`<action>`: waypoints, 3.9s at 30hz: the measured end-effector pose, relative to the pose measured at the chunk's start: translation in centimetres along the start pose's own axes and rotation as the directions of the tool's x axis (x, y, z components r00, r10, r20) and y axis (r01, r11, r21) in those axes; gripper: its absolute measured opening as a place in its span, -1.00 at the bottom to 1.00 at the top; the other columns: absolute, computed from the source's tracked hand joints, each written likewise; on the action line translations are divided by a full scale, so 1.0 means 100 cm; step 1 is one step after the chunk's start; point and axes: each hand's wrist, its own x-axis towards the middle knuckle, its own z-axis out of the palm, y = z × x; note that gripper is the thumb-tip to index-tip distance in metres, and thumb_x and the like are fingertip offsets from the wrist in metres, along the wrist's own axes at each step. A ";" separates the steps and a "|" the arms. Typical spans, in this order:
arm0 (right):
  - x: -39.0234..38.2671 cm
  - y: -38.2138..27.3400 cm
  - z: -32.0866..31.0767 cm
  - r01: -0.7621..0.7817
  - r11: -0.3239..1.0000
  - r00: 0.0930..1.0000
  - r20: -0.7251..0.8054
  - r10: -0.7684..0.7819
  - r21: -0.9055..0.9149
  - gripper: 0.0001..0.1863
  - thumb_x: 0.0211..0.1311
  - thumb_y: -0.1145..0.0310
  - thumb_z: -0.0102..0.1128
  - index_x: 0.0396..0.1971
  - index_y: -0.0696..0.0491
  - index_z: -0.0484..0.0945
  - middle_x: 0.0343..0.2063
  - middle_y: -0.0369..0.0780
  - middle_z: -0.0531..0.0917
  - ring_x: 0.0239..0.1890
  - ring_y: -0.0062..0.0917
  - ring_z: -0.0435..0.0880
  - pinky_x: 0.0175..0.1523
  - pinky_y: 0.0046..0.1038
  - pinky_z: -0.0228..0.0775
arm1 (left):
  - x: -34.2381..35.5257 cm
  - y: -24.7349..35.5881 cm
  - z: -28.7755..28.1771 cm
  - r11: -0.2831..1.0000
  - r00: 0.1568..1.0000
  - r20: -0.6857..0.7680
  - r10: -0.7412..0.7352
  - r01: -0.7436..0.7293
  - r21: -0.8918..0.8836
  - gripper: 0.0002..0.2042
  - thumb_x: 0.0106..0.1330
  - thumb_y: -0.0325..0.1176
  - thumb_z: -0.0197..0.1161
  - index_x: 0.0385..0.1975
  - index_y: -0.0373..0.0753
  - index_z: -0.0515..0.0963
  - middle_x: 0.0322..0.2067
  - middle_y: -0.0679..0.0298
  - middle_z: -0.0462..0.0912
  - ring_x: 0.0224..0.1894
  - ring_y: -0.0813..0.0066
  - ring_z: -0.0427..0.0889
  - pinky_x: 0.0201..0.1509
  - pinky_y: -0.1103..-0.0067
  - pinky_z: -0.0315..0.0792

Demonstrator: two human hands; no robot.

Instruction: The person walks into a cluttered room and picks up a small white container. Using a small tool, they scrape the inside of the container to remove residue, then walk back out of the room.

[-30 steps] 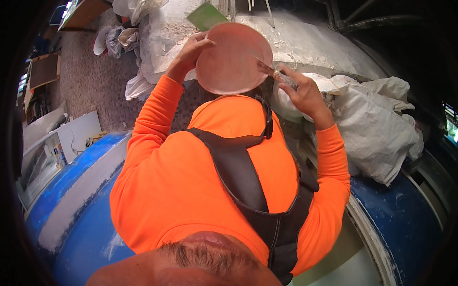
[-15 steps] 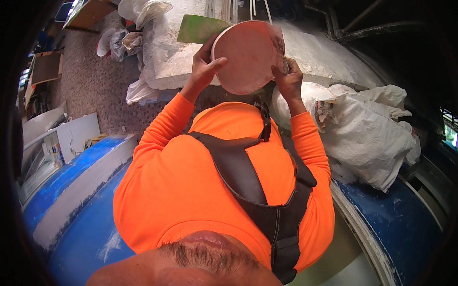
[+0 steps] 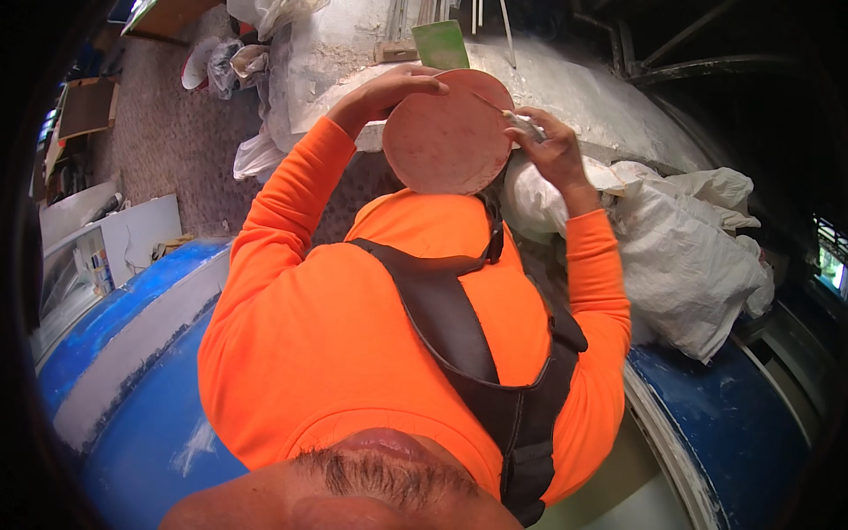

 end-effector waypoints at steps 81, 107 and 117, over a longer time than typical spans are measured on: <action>-0.027 -0.016 0.001 0.227 0.805 0.974 0.131 -0.185 -0.549 -0.69 0.26 0.28 0.31 0.01 -0.11 0.67 -0.42 -0.23 0.58 -0.41 -0.35 0.65 -0.34 -0.32 0.51 | 0.004 -0.032 -0.011 0.930 0.985 -0.099 -0.143 0.100 -0.355 -0.53 0.26 -0.09 0.33 0.00 -0.36 0.59 -0.16 0.10 0.71 -0.17 0.35 0.71 -0.02 0.44 0.60; -0.014 -0.022 0.011 0.310 0.816 0.941 0.033 -0.337 -0.488 -0.70 0.17 0.36 0.34 -0.06 -0.08 0.71 -0.33 -0.22 0.63 -0.39 -0.34 0.68 -0.34 -0.35 0.52 | 0.011 -0.026 -0.006 0.909 0.993 -0.010 -0.116 0.102 -0.405 -0.60 0.24 -0.16 0.35 -0.06 -0.34 0.61 -0.18 0.13 0.70 -0.20 0.38 0.71 -0.06 0.44 0.60; 0.000 -0.017 0.004 0.379 0.789 0.918 0.091 -0.385 -0.483 -0.72 0.15 0.36 0.35 -0.10 -0.09 0.71 -0.36 -0.26 0.59 -0.43 -0.37 0.67 -0.38 -0.36 0.51 | 0.011 -0.023 -0.003 0.949 0.994 -0.061 -0.086 0.063 -0.308 -0.62 0.31 -0.15 0.28 -0.04 -0.34 0.61 -0.18 0.17 0.71 -0.18 0.43 0.70 -0.04 0.48 0.58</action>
